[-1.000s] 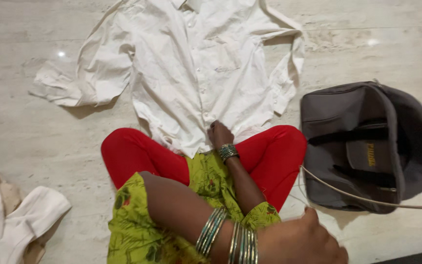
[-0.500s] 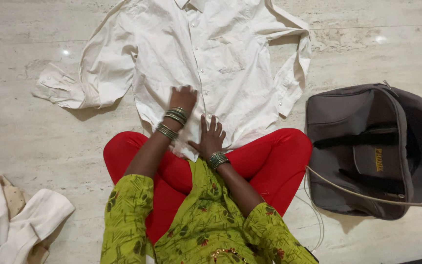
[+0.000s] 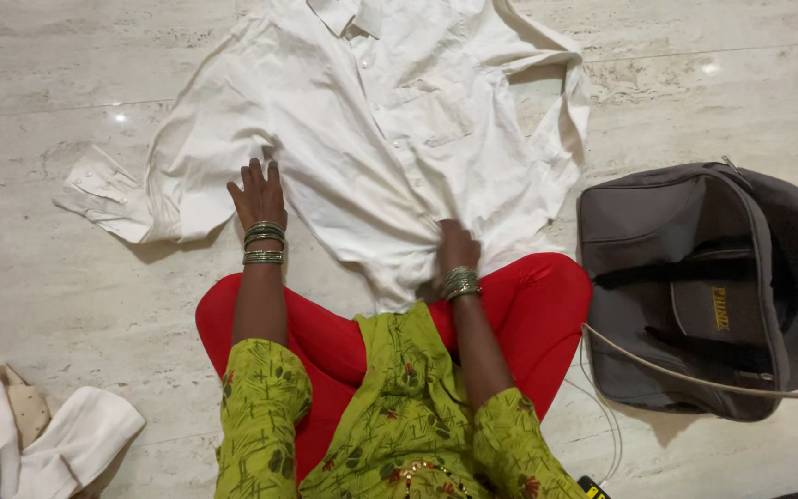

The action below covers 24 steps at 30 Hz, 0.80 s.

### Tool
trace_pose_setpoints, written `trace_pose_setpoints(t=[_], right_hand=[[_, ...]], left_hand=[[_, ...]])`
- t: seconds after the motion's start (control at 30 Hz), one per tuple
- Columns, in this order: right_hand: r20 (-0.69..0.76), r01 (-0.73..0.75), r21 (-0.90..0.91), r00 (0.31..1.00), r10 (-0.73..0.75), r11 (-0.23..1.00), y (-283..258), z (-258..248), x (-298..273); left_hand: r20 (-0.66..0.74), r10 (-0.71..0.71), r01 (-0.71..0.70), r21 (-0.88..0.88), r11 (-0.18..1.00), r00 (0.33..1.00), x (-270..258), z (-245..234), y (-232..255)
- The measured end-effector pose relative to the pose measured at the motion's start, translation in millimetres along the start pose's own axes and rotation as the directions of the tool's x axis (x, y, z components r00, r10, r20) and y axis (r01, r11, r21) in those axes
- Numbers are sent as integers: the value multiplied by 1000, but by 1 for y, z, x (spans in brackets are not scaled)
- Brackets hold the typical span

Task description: The person sits on the floor and folds a white long-sleeved shirt by hand. They button the shirt, smooth the fabric, fold the sleeves and body, and create a compact folded bundle.

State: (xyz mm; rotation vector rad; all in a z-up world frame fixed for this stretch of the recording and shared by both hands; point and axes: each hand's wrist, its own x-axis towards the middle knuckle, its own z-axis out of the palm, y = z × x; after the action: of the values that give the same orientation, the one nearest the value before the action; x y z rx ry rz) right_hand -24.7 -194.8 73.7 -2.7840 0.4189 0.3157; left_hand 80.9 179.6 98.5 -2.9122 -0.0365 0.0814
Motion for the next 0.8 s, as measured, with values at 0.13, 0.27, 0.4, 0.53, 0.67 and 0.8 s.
trace_pose_setpoints(t=[0.13, 0.27, 0.4, 0.53, 0.67, 0.8], right_hand=[[-157, -185, -9, 971, 181, 983, 21, -45, 31], [-199, -154, -78, 970, 136, 985, 11, -64, 38], [31, -172, 42, 985, 171, 984, -5, -58, 38], [55, -166, -12, 985, 166, 986, -10, -45, 45], [-25, -55, -41, 998, 54, 998, -7, -34, 46], [-56, 130, -44, 990, -132, 991, -6, -35, 41]], left_hand=[[20, -37, 37, 5, 999, 999, 9, 12, 1], [147, -128, 150, -149, 977, 981, 19, 38, 12], [265, -93, 156, -226, 962, 960, 18, 40, 17], [278, -45, 82, -124, 989, 960, 11, 9, 21], [-374, 102, -228, -311, 923, 922, -7, -27, 12], [-439, 62, -369, -662, 653, 896, -21, -43, 1]])
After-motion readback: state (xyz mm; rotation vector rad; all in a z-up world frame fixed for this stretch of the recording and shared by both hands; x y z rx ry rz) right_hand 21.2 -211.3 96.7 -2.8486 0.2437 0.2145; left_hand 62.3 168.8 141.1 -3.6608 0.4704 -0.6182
